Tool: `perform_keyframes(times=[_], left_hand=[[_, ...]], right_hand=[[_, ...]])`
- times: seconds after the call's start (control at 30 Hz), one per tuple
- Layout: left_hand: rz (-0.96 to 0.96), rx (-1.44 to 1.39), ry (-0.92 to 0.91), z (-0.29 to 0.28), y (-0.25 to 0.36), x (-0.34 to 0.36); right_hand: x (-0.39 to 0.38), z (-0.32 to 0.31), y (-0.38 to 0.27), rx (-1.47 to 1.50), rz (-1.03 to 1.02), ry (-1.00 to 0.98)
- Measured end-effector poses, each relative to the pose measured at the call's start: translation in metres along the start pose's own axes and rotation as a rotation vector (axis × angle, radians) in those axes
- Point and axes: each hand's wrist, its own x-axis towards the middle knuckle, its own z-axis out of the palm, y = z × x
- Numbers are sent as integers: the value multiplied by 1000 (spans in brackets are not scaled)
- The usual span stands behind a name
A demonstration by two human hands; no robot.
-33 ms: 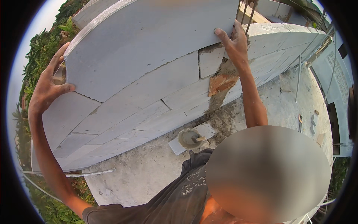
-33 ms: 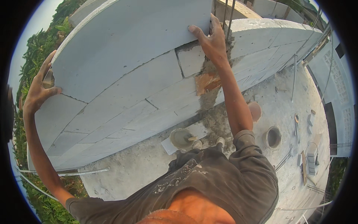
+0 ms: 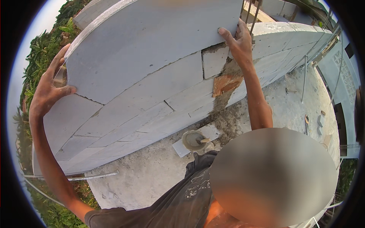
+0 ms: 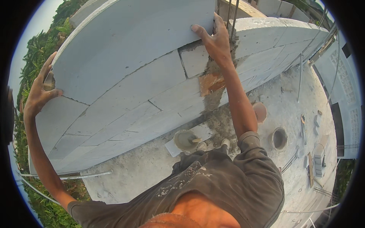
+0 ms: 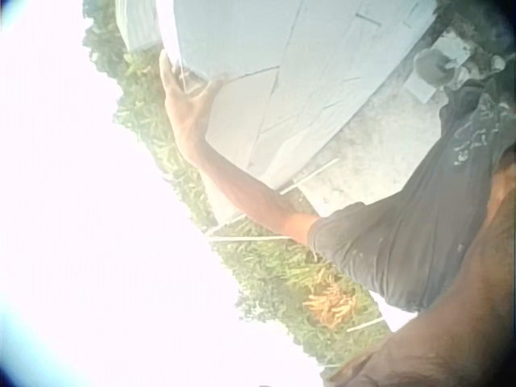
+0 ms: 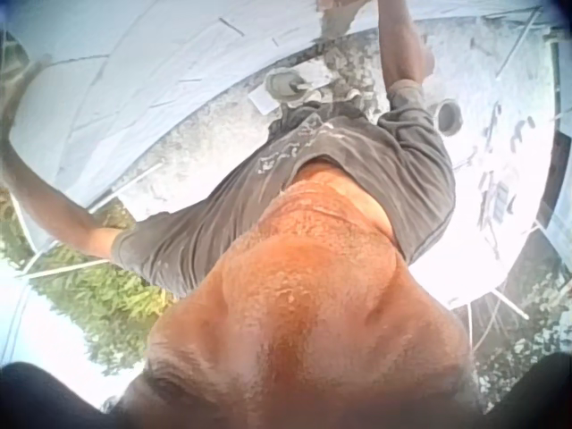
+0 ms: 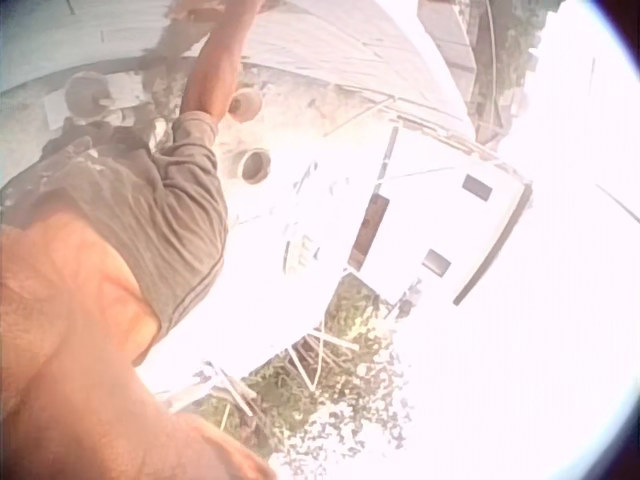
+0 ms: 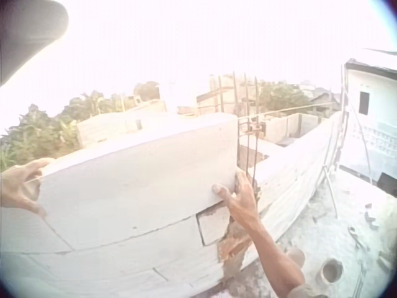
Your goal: The person is cutting a block and then applying mortar to a wall and placing the block.
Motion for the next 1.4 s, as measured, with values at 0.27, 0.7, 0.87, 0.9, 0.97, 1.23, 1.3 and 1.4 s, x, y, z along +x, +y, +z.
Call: perform_keyframes(times=[0.27, 0.7, 0.87, 0.9, 0.97, 1.23, 1.3, 1.4], left_hand=[[-10, 107, 38, 2, -3, 0], [174, 147, 74, 7, 27, 14], [208, 166, 63, 32, 48, 38], [218, 154, 95, 37, 47, 41], [215, 147, 123, 40, 45, 44], [301, 284, 204, 37, 42, 38], [293, 263, 173, 35, 38, 40], [287, 235, 137, 31, 37, 38]], right_hand=[[-1, 0, 0, 7, -24, -25], [50, -11, 2, 192, 44, -250], [60, 13, 16, 267, -2, -46], [59, 9, 14, 169, -21, -48], [58, 10, 17, 83, -32, -58], [64, 15, 20, 28, -89, 84], [56, 19, 11, 65, -127, 154], [61, 12, 27, 14, -89, 114]])
